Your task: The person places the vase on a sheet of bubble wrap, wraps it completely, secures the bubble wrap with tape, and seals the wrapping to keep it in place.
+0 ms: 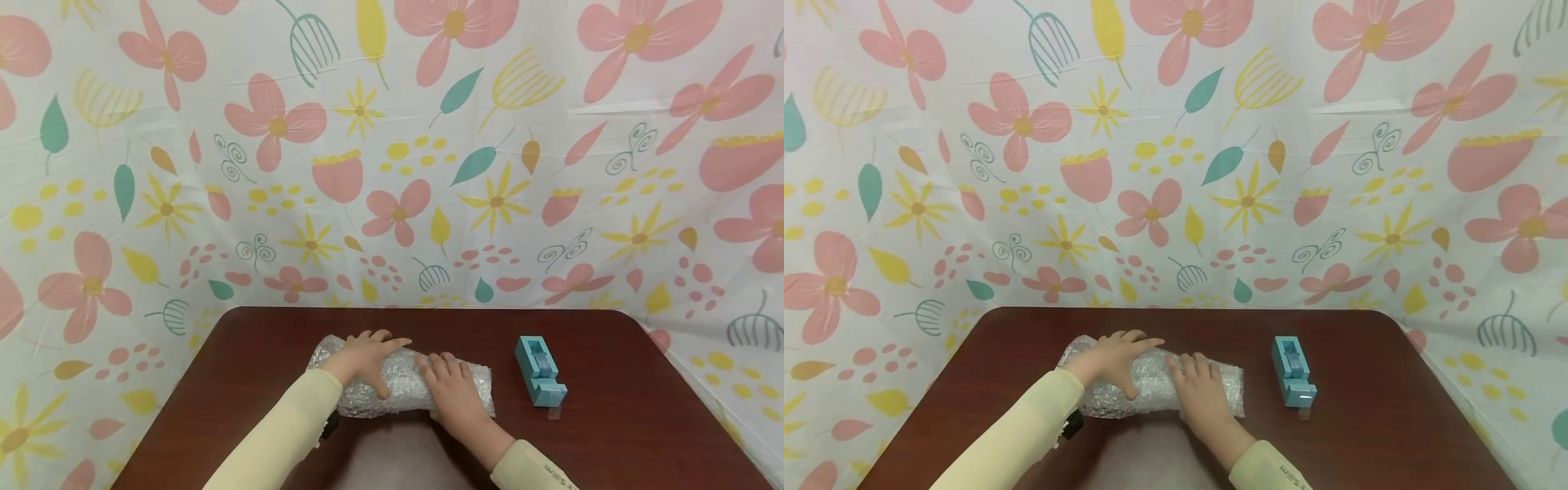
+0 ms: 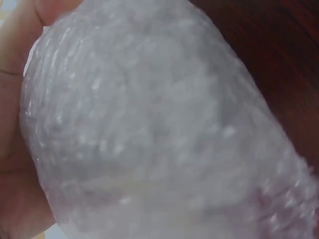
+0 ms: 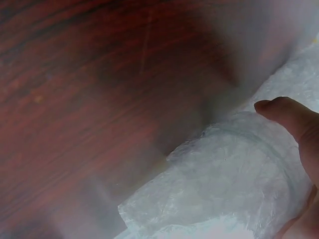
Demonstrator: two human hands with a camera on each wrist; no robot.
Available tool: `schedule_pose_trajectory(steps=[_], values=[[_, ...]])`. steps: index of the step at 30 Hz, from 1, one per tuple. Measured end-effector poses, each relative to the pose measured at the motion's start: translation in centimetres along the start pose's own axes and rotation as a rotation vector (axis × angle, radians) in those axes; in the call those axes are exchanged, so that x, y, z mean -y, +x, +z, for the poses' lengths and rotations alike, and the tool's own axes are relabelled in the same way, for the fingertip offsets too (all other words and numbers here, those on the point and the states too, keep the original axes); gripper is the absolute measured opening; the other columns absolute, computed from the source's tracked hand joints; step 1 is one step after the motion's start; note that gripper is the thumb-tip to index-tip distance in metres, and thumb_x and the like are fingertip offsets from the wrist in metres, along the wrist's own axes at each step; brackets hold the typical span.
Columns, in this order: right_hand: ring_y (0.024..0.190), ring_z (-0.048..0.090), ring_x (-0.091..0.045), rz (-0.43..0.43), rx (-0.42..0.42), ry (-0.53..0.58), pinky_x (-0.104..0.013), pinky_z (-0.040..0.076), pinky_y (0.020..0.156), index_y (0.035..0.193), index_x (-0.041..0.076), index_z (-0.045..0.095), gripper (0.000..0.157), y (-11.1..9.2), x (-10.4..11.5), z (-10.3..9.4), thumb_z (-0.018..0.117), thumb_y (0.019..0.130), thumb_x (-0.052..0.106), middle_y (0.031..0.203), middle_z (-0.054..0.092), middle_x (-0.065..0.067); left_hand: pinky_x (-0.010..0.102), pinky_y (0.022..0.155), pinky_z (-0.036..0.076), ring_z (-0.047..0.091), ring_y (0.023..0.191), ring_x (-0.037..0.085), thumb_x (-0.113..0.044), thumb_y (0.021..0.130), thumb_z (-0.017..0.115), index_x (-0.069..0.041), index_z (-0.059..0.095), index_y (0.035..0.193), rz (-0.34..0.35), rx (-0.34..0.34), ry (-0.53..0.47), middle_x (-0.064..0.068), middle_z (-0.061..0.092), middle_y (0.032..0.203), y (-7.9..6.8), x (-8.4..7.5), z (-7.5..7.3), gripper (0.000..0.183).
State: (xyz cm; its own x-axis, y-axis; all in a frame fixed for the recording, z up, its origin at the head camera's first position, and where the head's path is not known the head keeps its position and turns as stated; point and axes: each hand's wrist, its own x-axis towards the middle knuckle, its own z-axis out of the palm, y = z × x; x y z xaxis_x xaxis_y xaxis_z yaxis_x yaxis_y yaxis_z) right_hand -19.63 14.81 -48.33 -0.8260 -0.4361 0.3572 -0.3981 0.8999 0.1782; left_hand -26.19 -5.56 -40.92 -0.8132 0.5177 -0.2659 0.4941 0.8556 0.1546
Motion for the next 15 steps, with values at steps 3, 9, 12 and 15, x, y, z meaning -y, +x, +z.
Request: schedule_pose_trajectory(steps=[3, 9, 12, 15], values=[[0.122, 0.058, -0.035, -0.006, -0.004, 0.010, -0.051, 0.056, 0.095, 0.144, 0.013, 0.050, 0.103, 0.0, -0.1, 0.0, 0.100, 0.058, 0.039, 0.132, 0.062, -0.013, 0.071, 0.117, 0.032, 0.031, 0.154, 0.042, -0.038, 0.076, 0.088, -0.037, 0.031, 0.161, 0.020, -0.038, -0.014, 0.008, 0.034, 0.167, -0.2, 0.1, 0.4, 0.103], [0.118, 0.059, -0.033, -0.001, -0.040, 0.030, -0.050, 0.056, 0.090, 0.140, 0.014, 0.052, 0.102, 0.3, -0.4, -0.1, 0.102, 0.055, 0.039, 0.128, 0.062, -0.011, 0.072, 0.117, 0.031, 0.033, 0.153, 0.040, -0.039, 0.076, 0.086, -0.032, 0.038, 0.158, 0.075, -0.145, -0.003, 0.008, 0.040, 0.163, -1.0, 0.3, 1.2, 0.096], [0.118, 0.058, -0.033, 0.004, -0.031, 0.053, -0.050, 0.056, 0.091, 0.140, 0.014, 0.052, 0.100, 0.5, -0.5, -0.2, 0.101, 0.056, 0.038, 0.128, 0.062, -0.011, 0.072, 0.116, 0.032, 0.035, 0.152, 0.040, -0.040, 0.077, 0.085, -0.032, 0.040, 0.158, 0.081, -0.184, 0.006, 0.007, 0.042, 0.162, -1.4, 0.3, 1.4, 0.093], [0.118, 0.058, -0.034, 0.002, -0.018, 0.078, -0.051, 0.055, 0.091, 0.140, 0.013, 0.053, 0.099, 0.7, -0.5, -0.2, 0.101, 0.057, 0.037, 0.128, 0.063, -0.011, 0.072, 0.116, 0.032, 0.035, 0.153, 0.039, -0.040, 0.078, 0.085, -0.033, 0.041, 0.157, 0.075, -0.205, 0.013, 0.007, 0.042, 0.162, -1.8, 0.3, 1.5, 0.091]])
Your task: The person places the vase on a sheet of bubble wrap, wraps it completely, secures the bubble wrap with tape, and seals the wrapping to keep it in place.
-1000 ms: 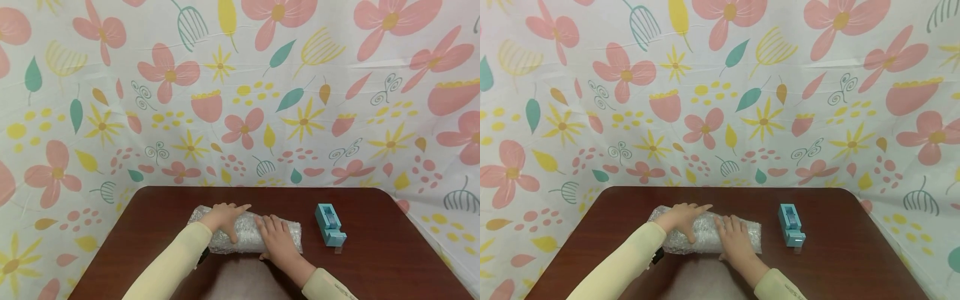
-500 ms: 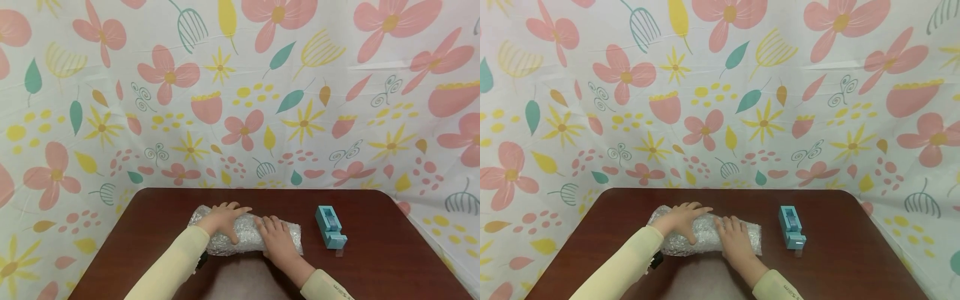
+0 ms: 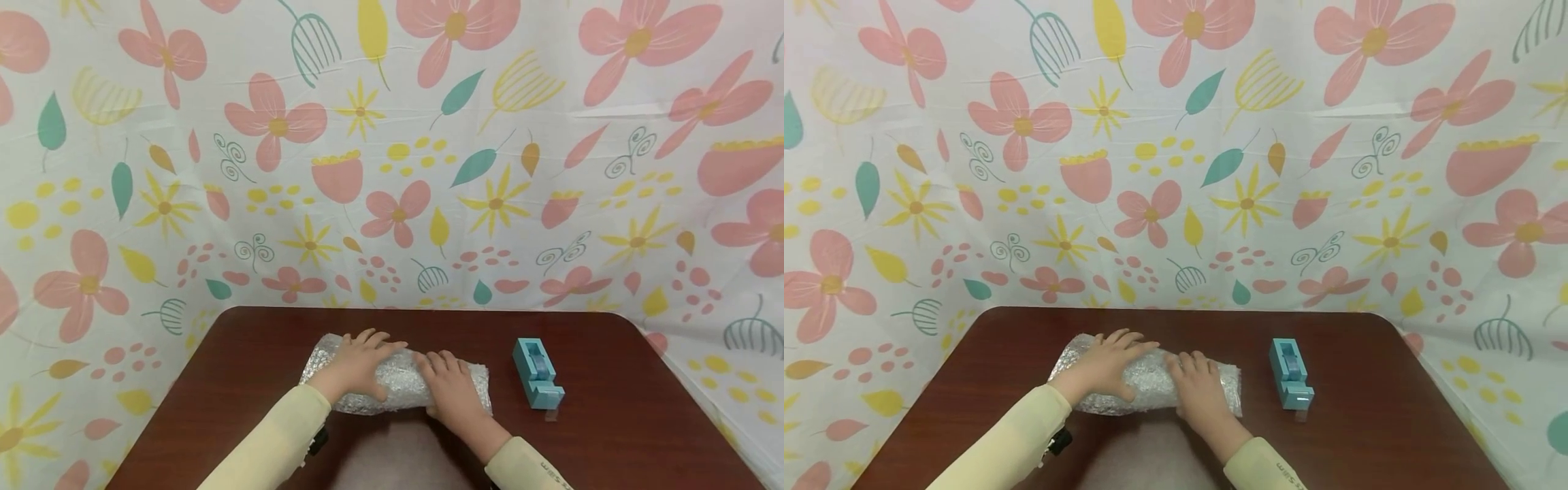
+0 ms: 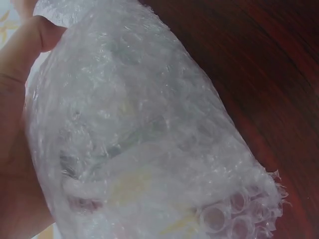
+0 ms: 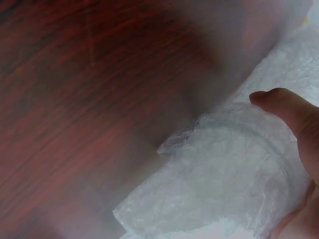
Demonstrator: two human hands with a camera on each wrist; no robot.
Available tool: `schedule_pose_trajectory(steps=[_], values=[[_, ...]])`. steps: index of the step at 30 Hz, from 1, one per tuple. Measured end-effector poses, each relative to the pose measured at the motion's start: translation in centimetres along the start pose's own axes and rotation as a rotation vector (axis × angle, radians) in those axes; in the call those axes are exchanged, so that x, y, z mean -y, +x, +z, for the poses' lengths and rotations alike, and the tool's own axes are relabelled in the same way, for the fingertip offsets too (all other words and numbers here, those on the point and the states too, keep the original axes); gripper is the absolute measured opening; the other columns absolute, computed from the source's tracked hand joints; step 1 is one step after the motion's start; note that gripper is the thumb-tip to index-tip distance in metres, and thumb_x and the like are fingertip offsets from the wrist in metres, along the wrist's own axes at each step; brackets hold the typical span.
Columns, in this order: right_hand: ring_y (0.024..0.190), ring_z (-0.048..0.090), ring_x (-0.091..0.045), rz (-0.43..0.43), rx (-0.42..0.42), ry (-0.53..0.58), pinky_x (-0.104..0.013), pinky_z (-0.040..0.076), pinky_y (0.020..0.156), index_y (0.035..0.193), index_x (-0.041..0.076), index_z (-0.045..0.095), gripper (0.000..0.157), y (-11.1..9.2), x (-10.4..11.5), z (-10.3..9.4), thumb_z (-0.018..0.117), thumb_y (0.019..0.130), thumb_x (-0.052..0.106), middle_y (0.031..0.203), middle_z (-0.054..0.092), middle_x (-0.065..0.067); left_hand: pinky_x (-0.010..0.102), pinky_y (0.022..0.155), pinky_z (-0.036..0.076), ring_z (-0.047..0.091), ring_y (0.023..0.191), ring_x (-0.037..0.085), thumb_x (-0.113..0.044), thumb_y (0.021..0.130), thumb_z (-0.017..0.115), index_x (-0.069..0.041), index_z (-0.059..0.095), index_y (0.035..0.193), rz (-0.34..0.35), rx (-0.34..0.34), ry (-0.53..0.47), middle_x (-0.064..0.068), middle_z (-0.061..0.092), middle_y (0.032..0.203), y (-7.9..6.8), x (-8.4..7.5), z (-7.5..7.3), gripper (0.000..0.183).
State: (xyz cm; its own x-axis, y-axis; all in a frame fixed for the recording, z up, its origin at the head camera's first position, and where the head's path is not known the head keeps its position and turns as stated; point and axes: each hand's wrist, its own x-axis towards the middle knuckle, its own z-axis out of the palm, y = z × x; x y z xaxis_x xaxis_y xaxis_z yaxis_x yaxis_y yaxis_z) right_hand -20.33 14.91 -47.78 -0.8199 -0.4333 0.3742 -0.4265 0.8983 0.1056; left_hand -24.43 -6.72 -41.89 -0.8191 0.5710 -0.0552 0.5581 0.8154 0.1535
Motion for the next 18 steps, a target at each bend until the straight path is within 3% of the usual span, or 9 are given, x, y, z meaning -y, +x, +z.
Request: schedule_pose_trajectory(steps=[5, 10, 18], values=[[0.119, 0.058, -0.034, 0.006, 0.039, 0.040, -0.051, 0.055, 0.091, 0.142, 0.011, 0.053, 0.098, 0.2, -0.2, -0.2, 0.100, 0.060, 0.036, 0.129, 0.063, -0.012, 0.073, 0.115, 0.033, 0.036, 0.152, 0.041, -0.036, 0.079, 0.083, -0.029, 0.046, 0.154, 0.018, -0.042, 0.035, 0.011, 0.043, 0.160, -0.7, -0.4, 0.0, 0.084], [0.119, 0.059, -0.035, 0.009, 0.049, 0.056, -0.051, 0.055, 0.090, 0.143, 0.010, 0.053, 0.098, 0.4, -0.4, -0.2, 0.100, 0.061, 0.035, 0.129, 0.064, -0.012, 0.073, 0.112, 0.037, 0.040, 0.149, 0.043, -0.033, 0.081, 0.080, -0.025, 0.050, 0.151, 0.063, -0.136, 0.089, 0.015, 0.047, 0.156, -1.5, -0.7, 0.4, 0.076], [0.118, 0.060, -0.036, 0.015, 0.037, 0.073, -0.052, 0.055, 0.090, 0.142, 0.009, 0.054, 0.097, 0.6, -0.5, -0.3, 0.100, 0.060, 0.033, 0.127, 0.065, -0.013, 0.072, 0.108, 0.041, 0.041, 0.148, 0.044, -0.050, 0.080, 0.079, -0.028, 0.046, 0.153, 0.055, -0.264, 0.196, 0.015, 0.046, 0.157, -2.2, -0.7, 1.3, 0.084]])
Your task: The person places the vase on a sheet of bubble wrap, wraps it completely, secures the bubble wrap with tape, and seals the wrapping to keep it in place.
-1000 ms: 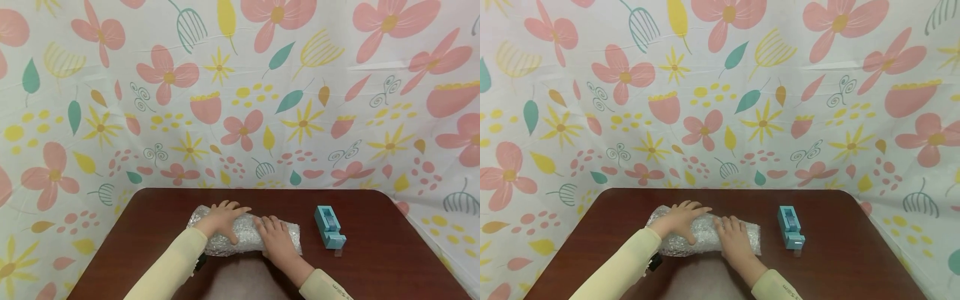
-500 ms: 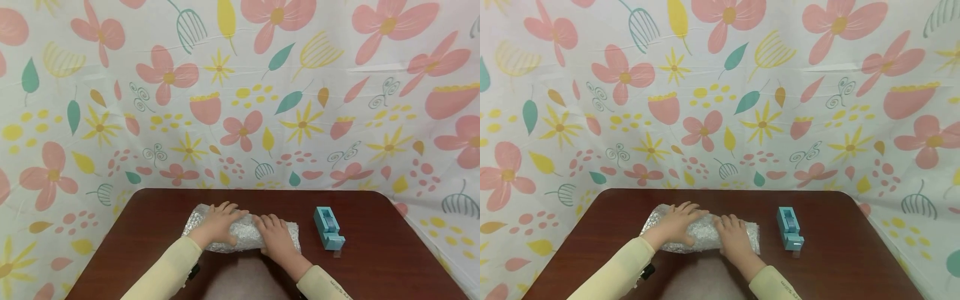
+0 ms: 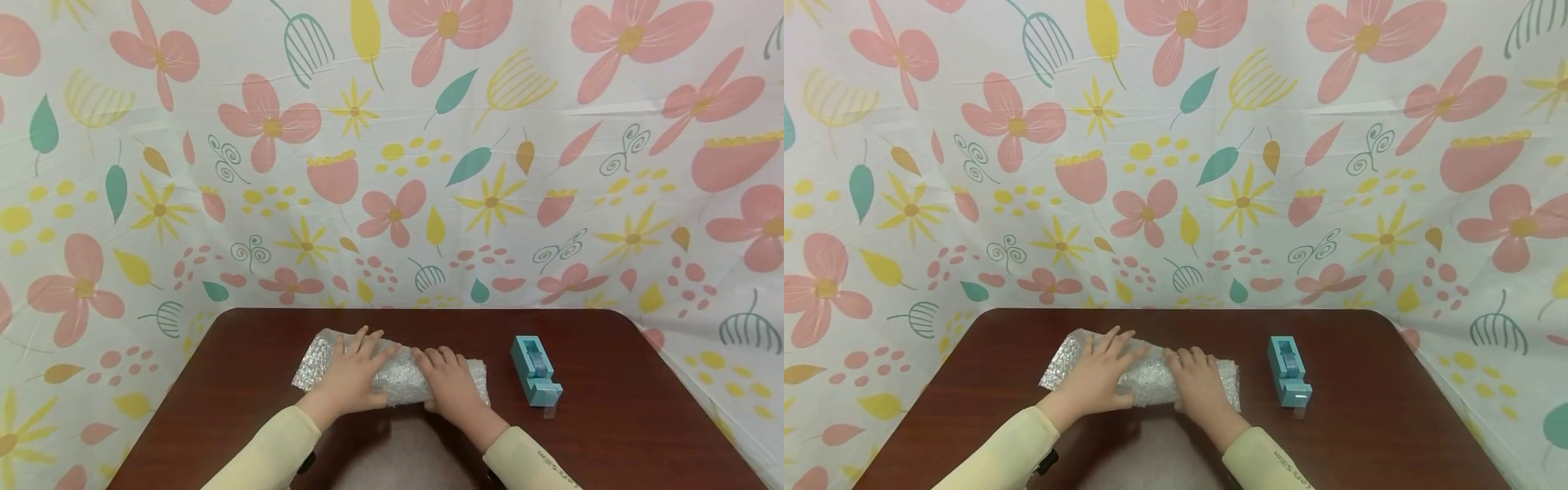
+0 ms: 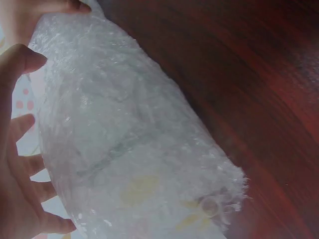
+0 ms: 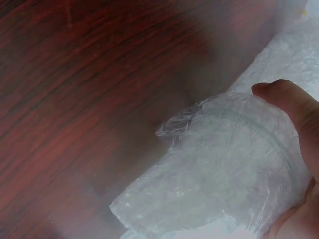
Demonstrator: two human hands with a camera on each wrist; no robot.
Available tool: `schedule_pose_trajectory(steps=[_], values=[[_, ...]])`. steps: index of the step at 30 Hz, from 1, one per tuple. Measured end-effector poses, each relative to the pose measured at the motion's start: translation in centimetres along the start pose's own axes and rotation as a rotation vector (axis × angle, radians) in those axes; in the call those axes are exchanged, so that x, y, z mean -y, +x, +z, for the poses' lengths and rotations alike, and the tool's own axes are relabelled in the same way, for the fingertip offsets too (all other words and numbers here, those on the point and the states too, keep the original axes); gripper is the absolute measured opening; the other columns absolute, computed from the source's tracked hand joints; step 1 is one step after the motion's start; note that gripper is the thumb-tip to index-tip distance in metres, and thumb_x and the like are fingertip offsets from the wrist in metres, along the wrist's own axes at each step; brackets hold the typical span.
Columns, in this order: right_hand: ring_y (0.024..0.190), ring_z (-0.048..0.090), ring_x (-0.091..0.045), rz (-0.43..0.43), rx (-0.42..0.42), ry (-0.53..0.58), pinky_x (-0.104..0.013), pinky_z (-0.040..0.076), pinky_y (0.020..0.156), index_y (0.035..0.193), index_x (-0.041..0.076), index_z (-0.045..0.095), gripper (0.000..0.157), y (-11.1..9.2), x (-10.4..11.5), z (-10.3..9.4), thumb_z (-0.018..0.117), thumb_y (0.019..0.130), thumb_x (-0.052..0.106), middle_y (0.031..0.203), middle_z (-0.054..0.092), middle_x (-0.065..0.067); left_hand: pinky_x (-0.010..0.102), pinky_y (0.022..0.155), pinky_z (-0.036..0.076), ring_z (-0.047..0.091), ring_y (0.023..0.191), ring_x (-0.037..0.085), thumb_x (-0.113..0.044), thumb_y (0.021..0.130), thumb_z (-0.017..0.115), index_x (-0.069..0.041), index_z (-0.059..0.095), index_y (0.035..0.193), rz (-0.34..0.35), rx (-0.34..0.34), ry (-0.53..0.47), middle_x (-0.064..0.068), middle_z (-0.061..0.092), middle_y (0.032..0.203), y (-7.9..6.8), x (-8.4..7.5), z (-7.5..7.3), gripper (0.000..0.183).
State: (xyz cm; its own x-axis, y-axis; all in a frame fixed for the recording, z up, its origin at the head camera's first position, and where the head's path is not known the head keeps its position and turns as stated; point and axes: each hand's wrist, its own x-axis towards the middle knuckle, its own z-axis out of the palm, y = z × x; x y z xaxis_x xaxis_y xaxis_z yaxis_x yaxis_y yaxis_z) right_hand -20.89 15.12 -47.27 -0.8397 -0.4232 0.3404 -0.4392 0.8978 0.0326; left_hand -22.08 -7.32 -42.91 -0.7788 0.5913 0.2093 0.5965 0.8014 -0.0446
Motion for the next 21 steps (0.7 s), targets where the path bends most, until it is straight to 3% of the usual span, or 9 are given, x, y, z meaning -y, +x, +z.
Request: schedule_pose_trajectory(steps=[13, 21], values=[[0.119, 0.059, -0.038, 0.021, 0.081, 0.040, -0.054, 0.054, 0.090, 0.143, 0.008, 0.054, 0.097, 0.8, -0.4, -0.5, 0.100, 0.061, 0.033, 0.128, 0.066, -0.014, 0.071, 0.107, 0.042, 0.041, 0.148, 0.041, -0.060, 0.076, 0.080, -0.029, 0.041, 0.155, 0.015, -0.065, 0.118, 0.012, 0.045, 0.156, -0.9, -0.1, 1.1, 0.093], [0.120, 0.059, -0.039, 0.032, 0.124, 0.094, -0.056, 0.053, 0.093, 0.145, 0.007, 0.053, 0.096, 1.5, -0.8, -0.5, 0.099, 0.063, 0.029, 0.130, 0.066, -0.014, 0.072, 0.107, 0.042, 0.040, 0.149, 0.042, -0.063, 0.073, 0.083, -0.030, 0.039, 0.156, 0.002, -0.076, 0.136, 0.013, 0.044, 0.157, -1.0, 0.0, 1.7, 0.099]])
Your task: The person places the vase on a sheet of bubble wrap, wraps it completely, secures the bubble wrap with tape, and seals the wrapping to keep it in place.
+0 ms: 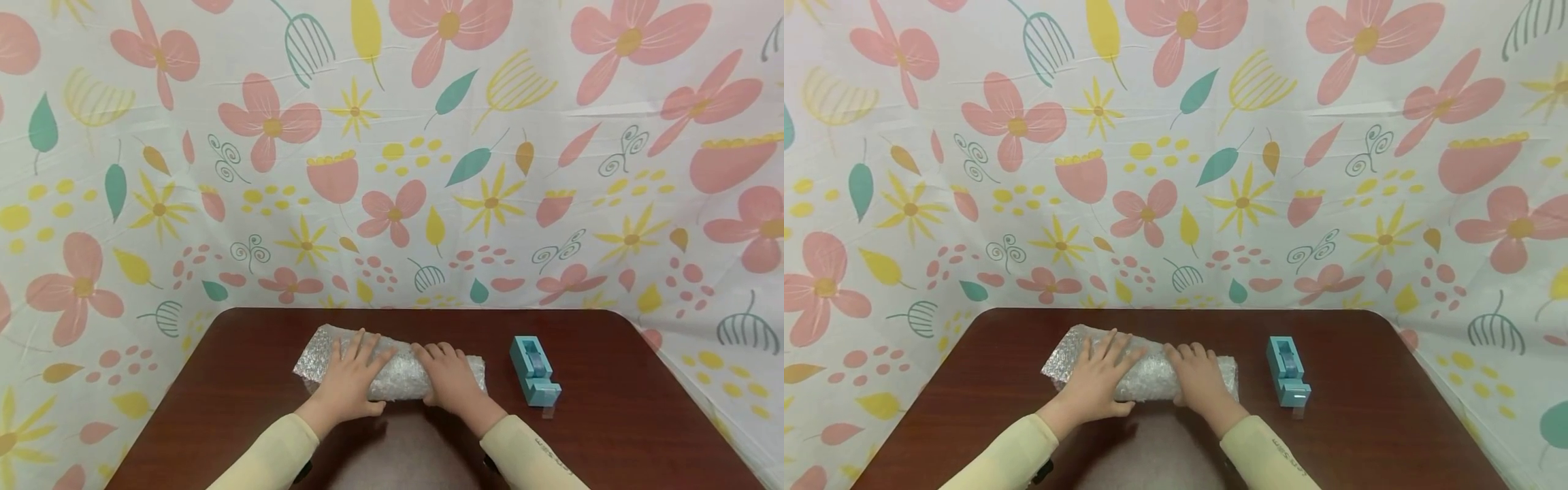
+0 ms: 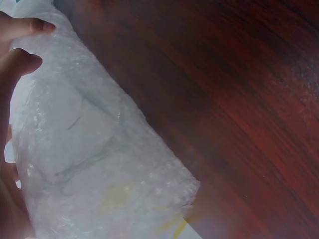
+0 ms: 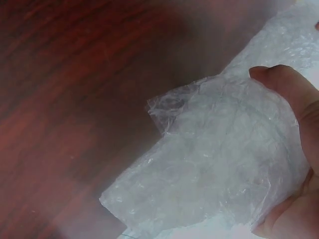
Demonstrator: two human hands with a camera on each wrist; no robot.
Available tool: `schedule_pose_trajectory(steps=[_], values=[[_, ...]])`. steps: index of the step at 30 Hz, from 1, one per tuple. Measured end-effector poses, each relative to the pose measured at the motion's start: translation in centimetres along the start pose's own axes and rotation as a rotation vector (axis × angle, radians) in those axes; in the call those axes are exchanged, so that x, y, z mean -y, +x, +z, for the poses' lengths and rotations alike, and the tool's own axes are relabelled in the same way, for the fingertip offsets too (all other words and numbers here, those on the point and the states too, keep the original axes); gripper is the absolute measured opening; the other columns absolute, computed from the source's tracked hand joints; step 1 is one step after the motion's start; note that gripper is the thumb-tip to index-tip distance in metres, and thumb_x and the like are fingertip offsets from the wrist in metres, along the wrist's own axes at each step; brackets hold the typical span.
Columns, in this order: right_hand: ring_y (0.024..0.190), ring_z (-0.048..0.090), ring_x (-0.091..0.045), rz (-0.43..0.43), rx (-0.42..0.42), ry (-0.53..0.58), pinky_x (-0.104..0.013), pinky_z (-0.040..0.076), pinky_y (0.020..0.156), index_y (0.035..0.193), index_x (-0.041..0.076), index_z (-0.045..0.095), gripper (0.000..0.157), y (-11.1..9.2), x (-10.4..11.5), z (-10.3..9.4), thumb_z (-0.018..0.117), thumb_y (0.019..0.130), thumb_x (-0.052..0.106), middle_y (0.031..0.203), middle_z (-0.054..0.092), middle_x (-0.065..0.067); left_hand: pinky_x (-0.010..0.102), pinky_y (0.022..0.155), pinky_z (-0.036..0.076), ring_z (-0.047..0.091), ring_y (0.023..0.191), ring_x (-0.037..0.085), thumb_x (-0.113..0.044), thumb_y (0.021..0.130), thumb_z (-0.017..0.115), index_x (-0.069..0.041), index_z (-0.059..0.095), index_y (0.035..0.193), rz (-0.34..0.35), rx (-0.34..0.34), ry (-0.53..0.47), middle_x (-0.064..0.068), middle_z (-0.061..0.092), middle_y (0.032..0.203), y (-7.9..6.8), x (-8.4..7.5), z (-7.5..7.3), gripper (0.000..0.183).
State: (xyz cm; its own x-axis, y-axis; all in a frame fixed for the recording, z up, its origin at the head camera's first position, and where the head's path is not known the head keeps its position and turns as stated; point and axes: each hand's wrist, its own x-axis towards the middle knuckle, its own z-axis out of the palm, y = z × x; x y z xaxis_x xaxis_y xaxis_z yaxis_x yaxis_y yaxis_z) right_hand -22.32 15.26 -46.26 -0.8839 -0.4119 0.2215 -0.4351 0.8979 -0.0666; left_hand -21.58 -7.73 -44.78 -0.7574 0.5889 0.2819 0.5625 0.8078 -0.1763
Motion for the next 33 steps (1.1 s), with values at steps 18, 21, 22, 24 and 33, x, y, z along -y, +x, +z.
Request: schedule_pose_trajectory(steps=[18, 21, 22, 24, 33], values=[[0.125, 0.058, -0.043, 0.029, 0.195, 0.153, -0.061, 0.051, 0.098, 0.146, 0.003, 0.052, 0.088, 2.2, -1.2, -1.4, 0.093, 0.071, 0.024, 0.136, 0.064, -0.020, 0.065, 0.107, 0.046, 0.042, 0.147, 0.039, -0.074, 0.063, 0.084, -0.030, 0.034, 0.158, 0.035, -0.007, 0.229, 0.011, 0.042, 0.159, 0.8, 0.8, 2.3, 0.116], [0.122, 0.059, -0.043, 0.028, 0.206, 0.162, -0.061, 0.053, 0.096, 0.144, 0.002, 0.053, 0.088, 2.6, -1.4, -1.7, 0.094, 0.069, 0.024, 0.135, 0.065, -0.020, 0.063, 0.105, 0.049, 0.045, 0.145, 0.037, -0.074, 0.063, 0.084, -0.031, 0.034, 0.158, 0.038, -0.027, 0.259, 0.010, 0.044, 0.158, 1.2, 0.9, 2.6, 0.115], [0.122, 0.059, -0.043, 0.029, 0.212, 0.163, -0.061, 0.053, 0.096, 0.144, 0.002, 0.053, 0.089, 2.7, -1.5, -1.8, 0.094, 0.069, 0.024, 0.135, 0.065, -0.020, 0.062, 0.105, 0.049, 0.046, 0.145, 0.037, -0.073, 0.064, 0.084, -0.031, 0.034, 0.158, 0.039, -0.032, 0.264, 0.010, 0.044, 0.157, 1.3, 0.9, 2.6, 0.115], [0.122, 0.059, -0.043, 0.035, 0.232, 0.168, -0.061, 0.053, 0.096, 0.144, 0.002, 0.053, 0.090, 2.9, -1.7, -1.9, 0.094, 0.068, 0.024, 0.136, 0.065, -0.020, 0.062, 0.104, 0.050, 0.047, 0.144, 0.037, -0.072, 0.064, 0.085, -0.031, 0.034, 0.158, 0.041, -0.034, 0.269, 0.009, 0.046, 0.156, 1.5, 1.0, 2.6, 0.114], [0.125, 0.057, -0.045, 0.061, 0.323, 0.209, -0.062, 0.050, 0.101, 0.147, 0.004, 0.050, 0.091, 4.0, -1.9, -2.4, 0.093, 0.070, 0.024, 0.141, 0.061, -0.021, 0.056, 0.099, 0.055, 0.050, 0.141, 0.040, -0.061, 0.066, 0.090, -0.030, 0.042, 0.154, 0.021, 0.040, 0.138, 0.011, 0.051, 0.149, 2.4, 1.2, 1.8, 0.105]])
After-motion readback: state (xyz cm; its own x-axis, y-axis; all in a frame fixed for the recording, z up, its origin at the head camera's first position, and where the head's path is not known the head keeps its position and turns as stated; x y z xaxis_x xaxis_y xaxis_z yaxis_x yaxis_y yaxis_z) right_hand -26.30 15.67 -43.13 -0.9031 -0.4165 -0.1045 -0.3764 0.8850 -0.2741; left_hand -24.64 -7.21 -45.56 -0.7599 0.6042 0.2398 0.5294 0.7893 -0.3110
